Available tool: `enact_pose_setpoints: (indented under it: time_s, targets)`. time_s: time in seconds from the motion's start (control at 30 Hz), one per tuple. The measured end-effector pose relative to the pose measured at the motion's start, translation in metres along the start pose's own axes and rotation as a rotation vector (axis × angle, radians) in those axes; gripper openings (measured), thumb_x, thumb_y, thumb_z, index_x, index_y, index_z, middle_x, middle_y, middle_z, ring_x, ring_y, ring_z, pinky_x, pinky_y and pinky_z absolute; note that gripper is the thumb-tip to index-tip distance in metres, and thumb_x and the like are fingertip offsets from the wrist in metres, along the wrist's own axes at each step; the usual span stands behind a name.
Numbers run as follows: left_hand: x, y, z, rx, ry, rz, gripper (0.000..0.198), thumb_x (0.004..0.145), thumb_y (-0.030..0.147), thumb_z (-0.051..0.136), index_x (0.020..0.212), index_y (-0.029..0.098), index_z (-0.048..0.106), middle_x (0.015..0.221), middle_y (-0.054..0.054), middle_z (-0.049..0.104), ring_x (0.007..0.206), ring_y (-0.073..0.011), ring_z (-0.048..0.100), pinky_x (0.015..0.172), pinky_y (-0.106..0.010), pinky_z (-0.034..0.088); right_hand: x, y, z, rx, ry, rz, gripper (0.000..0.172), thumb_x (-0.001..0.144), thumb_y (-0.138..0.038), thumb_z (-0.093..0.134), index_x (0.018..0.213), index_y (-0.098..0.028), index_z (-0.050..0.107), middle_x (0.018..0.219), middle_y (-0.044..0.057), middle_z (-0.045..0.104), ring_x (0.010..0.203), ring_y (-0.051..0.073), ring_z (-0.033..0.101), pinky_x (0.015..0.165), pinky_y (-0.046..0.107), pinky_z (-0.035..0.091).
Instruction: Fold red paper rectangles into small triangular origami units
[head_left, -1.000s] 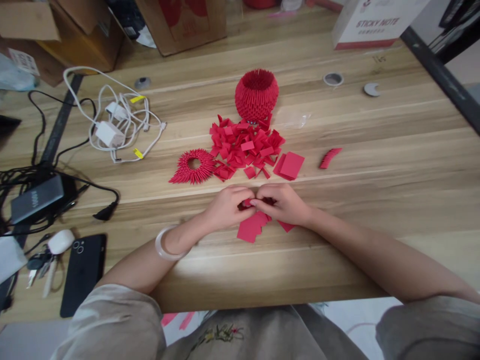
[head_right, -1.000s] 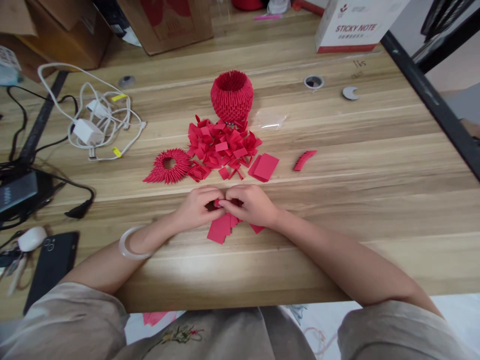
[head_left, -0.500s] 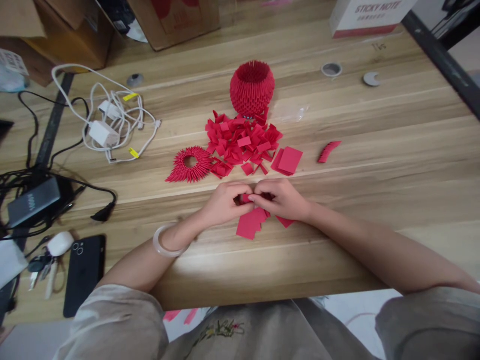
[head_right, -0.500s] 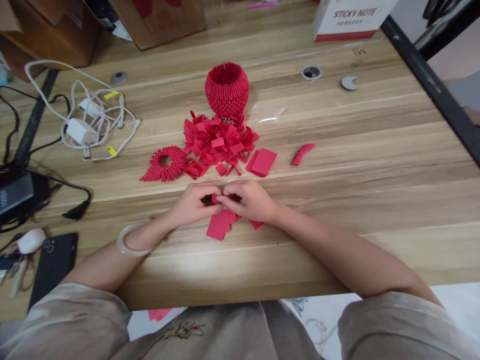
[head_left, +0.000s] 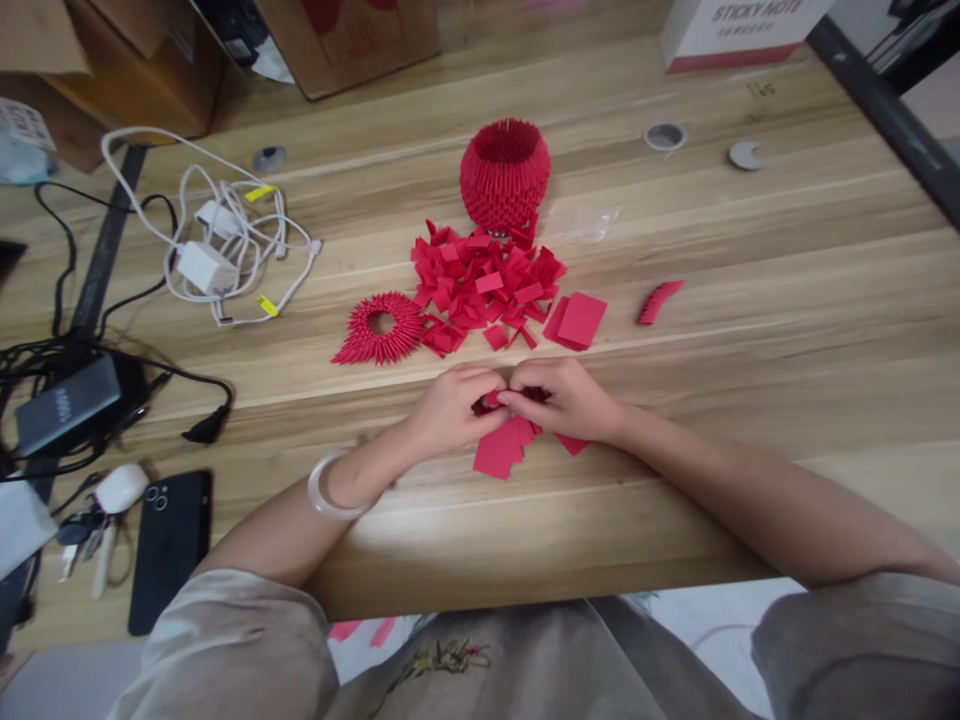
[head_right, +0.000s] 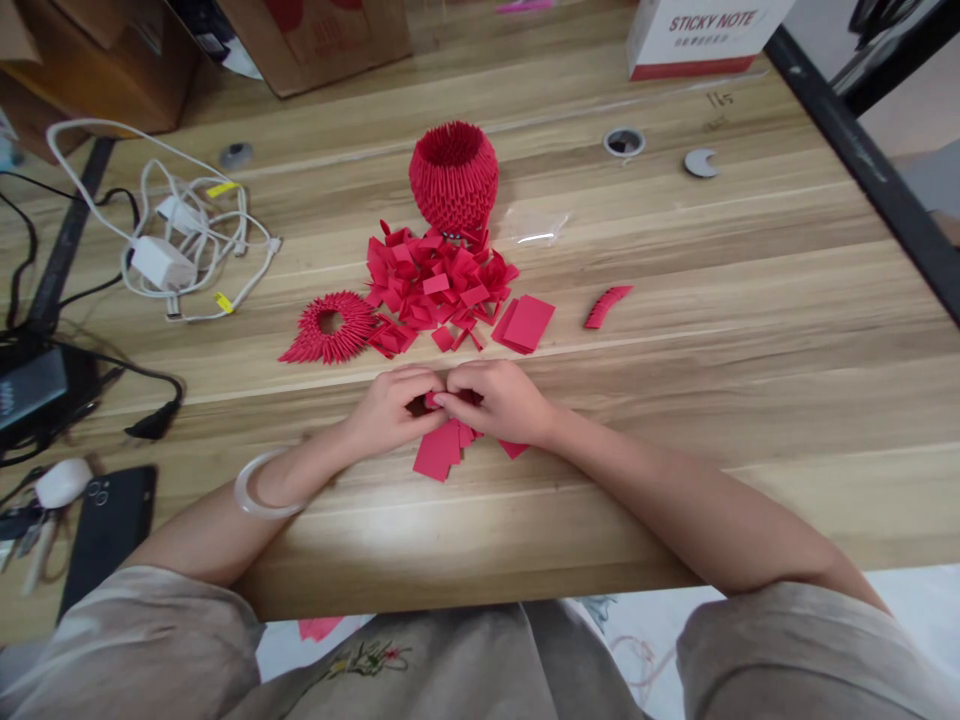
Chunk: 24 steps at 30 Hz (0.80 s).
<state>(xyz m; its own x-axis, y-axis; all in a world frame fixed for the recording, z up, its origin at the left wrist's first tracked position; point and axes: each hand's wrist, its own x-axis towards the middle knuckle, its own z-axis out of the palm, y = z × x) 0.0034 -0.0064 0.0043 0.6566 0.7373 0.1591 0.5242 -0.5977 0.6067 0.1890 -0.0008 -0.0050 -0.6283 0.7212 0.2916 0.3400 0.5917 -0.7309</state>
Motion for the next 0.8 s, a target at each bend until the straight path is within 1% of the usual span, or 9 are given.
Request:
enact_pose_setpoints:
  time_s: [0.17,0.5,0.8]
  targets:
    - [-0.0004,-0.0010,0.0002,-0.001,0.003,0.006,0.015,0.078,0.021,0.052,0.064,0.016,0.047,0.061,0.002,0.048,0.059,-0.0114,0.045,0.059,-0.023,0.037,0.0004,-0.0002,0.0001,-0.008,-0.004,0.011,0.031,0.086,-0.025,0.051,0.057,-0.016,0.043,0.052,-0.004,0.040,0.051,0.007,0.037,0.053,0.020,0.030]
    - [0.0004,-0.0003,-0.0002,0.001,-0.006,0.000,0.017,0.078,0.021,0.051,0.063,0.016,0.044,0.060,0.002,0.046,0.059,-0.0112,0.044,0.058,-0.022,0.036,-0.0003,-0.0001,0.0005,0.000,-0.008,0.029,0.030,0.086,-0.025,0.050,0.058,-0.016,0.044,0.053,-0.003,0.041,0.052,0.008,0.037,0.053,0.020,0.029]
    - [0.0000,0.0006,-0.0004,-0.011,-0.012,-0.023,0.016,0.078,0.022,0.050,0.063,0.017,0.045,0.062,0.001,0.049,0.061,-0.0119,0.046,0.059,-0.022,0.037,-0.0002,0.0002,0.0003,-0.001,-0.023,0.032,0.030,0.087,-0.026,0.050,0.059,-0.016,0.045,0.054,-0.003,0.044,0.053,0.008,0.039,0.054,0.020,0.030]
